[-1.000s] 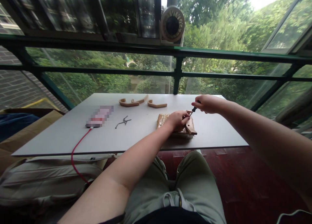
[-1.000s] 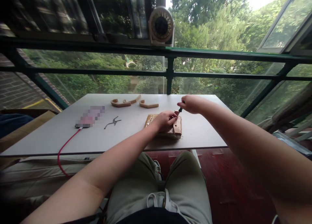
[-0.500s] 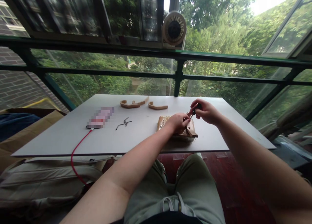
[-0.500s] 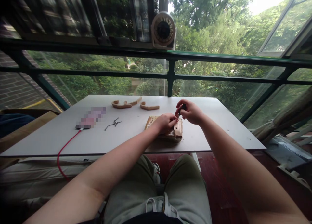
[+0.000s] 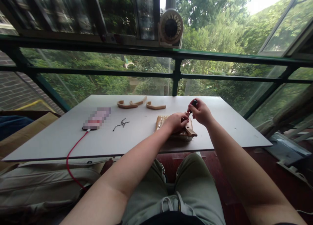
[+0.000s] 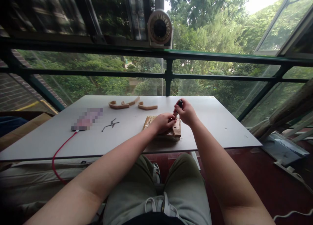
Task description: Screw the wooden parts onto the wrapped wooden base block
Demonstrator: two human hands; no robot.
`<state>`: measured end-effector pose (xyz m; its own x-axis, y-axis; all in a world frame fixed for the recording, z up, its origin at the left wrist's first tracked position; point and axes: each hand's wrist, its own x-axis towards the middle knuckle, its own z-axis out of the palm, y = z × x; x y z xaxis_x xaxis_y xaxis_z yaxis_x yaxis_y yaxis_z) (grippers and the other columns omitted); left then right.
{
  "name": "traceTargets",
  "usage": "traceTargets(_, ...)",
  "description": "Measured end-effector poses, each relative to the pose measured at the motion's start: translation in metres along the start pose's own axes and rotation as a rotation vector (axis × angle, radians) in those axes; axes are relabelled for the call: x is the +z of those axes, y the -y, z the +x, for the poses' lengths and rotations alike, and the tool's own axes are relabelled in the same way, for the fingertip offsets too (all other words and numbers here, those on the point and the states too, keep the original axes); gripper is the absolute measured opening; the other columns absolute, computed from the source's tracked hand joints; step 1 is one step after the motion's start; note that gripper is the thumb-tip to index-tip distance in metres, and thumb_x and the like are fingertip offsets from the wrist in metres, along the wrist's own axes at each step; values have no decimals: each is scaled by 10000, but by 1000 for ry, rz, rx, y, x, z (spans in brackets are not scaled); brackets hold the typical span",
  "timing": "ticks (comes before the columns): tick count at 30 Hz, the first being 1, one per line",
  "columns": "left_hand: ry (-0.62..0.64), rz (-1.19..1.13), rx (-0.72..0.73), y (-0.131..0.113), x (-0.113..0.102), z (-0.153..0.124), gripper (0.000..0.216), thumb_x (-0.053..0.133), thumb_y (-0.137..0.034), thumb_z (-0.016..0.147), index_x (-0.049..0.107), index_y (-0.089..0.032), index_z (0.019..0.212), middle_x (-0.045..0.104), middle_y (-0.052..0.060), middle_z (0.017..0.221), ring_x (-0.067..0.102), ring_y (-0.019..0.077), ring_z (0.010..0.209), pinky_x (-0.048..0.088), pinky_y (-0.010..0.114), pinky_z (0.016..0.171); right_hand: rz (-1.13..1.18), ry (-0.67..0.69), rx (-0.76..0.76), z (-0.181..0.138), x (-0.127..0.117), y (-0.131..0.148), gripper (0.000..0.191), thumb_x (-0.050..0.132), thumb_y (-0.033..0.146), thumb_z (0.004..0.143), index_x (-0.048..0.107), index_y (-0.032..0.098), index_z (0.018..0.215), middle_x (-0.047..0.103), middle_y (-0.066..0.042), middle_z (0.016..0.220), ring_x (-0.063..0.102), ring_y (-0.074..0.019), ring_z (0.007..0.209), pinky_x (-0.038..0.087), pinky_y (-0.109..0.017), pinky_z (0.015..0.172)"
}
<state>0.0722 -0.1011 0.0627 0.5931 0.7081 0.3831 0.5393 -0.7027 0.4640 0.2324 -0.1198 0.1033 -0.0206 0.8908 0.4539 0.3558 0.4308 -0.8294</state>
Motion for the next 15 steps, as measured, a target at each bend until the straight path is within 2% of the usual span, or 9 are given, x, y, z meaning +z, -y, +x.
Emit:
traceTargets(3,1,0,-10,0,0,-1,242,546,-365,833,702,-240,969,698,30,1000,633,180,896,480,268,825,5,-32,0,-3,1,-3,238,543,421,824,450,206,865,597,8,686,509,-100,516,405,-232,469)
traceTargets(6,-6,-2,-13,1,1,-1,244,562,-356,821,705,-242,982,697,30,1009,633,181,901,479,272,844,36,-52,5,-7,1,-3,208,515,389,831,433,213,906,586,17,691,483,-96,502,390,-230,453)
traceTargets(8,-13,-7,-8,1,1,-1,244,562,-351,820,706,-245,986,698,26,1012,633,181,906,478,276,855,90,-21,18,-10,0,-1,183,486,307,821,425,217,967,588,20,722,462,-92,484,378,-229,437)
traceTargets(11,-2,-16,-26,0,0,-1,246,559,-345,822,710,-247,990,701,23,1015,636,179,904,482,275,857,147,45,30,-14,-3,1,290,447,194,765,415,215,1052,596,16,772,463,-91,479,378,-234,434)
traceTargets(15,-13,-10,-11,-2,-2,-2,236,565,-332,815,716,-240,971,704,24,1007,638,180,892,490,276,846,111,87,18,-15,-9,-1,260,459,193,780,435,201,1039,628,-6,826,500,-88,484,434,-265,493)
